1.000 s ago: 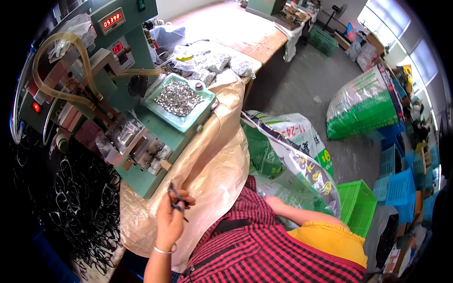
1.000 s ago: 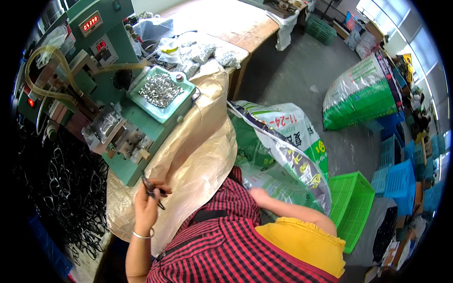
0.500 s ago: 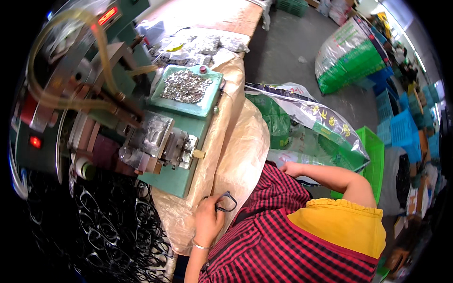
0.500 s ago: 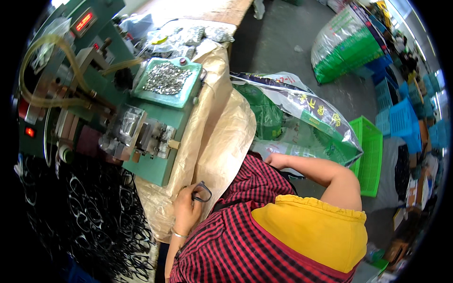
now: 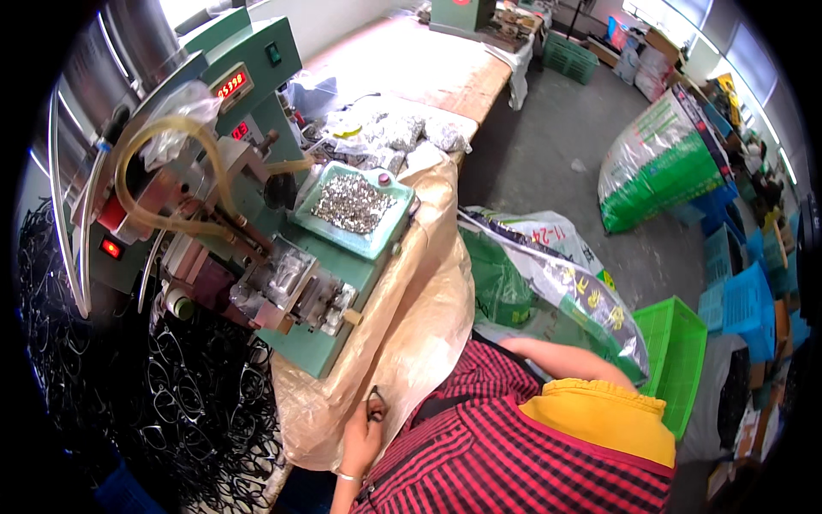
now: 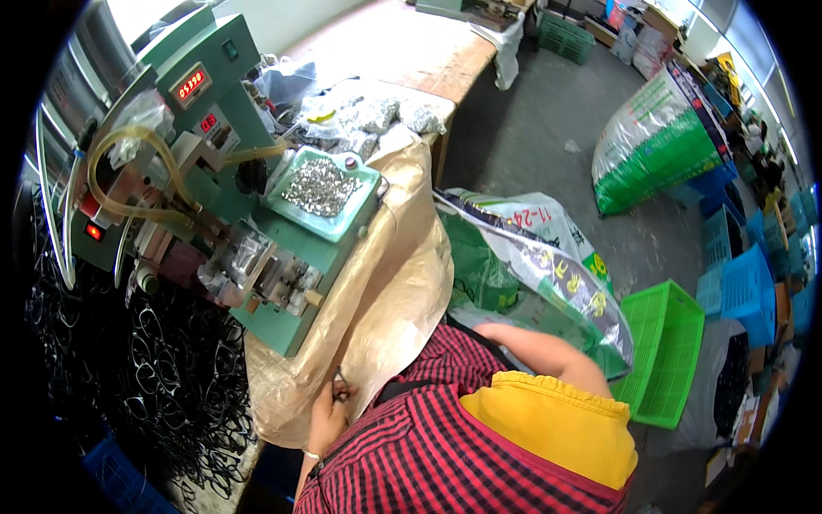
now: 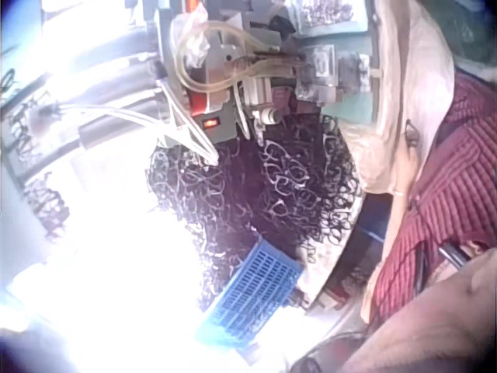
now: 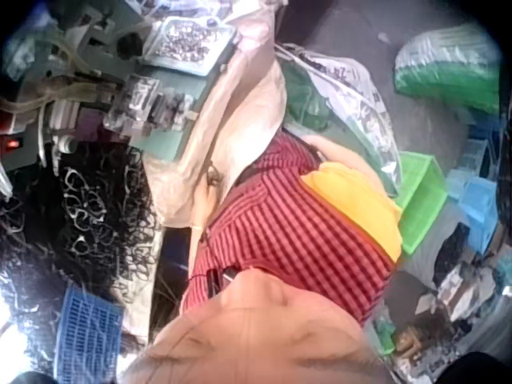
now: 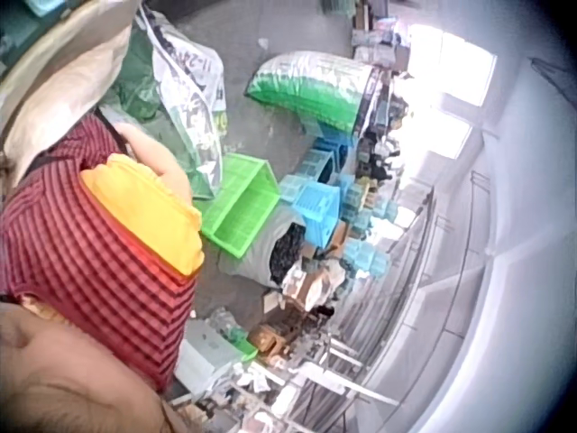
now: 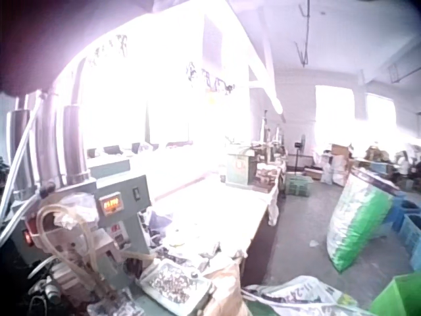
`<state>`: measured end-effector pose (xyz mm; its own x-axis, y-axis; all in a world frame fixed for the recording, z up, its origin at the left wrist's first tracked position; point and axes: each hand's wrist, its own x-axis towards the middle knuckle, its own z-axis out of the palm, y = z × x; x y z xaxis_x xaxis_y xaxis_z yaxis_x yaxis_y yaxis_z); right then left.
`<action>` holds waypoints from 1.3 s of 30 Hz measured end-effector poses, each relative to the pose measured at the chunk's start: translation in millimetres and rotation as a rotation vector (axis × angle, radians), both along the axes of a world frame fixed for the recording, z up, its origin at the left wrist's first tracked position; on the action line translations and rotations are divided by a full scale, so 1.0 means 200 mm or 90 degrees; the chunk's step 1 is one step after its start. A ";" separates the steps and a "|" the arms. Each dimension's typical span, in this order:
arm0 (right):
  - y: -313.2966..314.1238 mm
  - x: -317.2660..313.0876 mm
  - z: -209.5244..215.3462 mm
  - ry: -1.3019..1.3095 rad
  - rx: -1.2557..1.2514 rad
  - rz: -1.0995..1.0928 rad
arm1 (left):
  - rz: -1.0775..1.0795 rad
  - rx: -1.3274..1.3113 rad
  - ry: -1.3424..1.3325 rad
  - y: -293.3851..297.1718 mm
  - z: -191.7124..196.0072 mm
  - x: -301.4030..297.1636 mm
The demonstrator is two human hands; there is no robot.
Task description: The person assembles eyeglasses by inserting small metal screws into the hinges of black frames using a pneumatic screwdriver. The person repeatedly picks frames from a pile, positions them in a jig, fastens the screws, and places the finished frames onto a white sack.
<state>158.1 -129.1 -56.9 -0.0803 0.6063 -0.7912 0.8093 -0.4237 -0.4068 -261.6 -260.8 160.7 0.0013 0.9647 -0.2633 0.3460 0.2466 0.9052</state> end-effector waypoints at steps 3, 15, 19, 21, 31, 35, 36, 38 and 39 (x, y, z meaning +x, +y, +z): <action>0.10 -0.02 0.00 -0.064 0.015 -0.105 | -0.027 0.030 0.006 0.15 0.14 0.10; 2.22 0.21 0.63 0.703 0.619 -0.957 | -0.543 -0.141 0.143 1.31 -0.65 0.97; 1.79 -0.09 1.21 1.003 0.463 -0.500 | -0.585 -0.107 0.125 1.26 -0.46 1.17; 1.63 0.01 1.30 0.997 0.436 -0.454 | -0.546 -0.083 0.076 1.46 -0.48 1.29; 1.99 0.49 0.89 0.198 0.614 -0.369 | -0.202 -0.064 0.279 1.56 -0.60 0.83; 1.66 0.33 0.60 -0.110 0.437 0.459 | -0.253 0.081 0.190 1.22 -0.03 0.83; 1.39 -0.03 1.07 -0.102 0.268 0.481 | -0.197 0.145 0.141 1.07 0.06 0.77; 1.05 -0.20 1.29 0.272 0.145 0.287 | -0.073 0.007 -0.133 0.83 0.40 0.65; 0.98 -0.31 1.35 0.381 0.233 0.241 | -0.015 -0.057 -0.273 0.72 0.50 0.57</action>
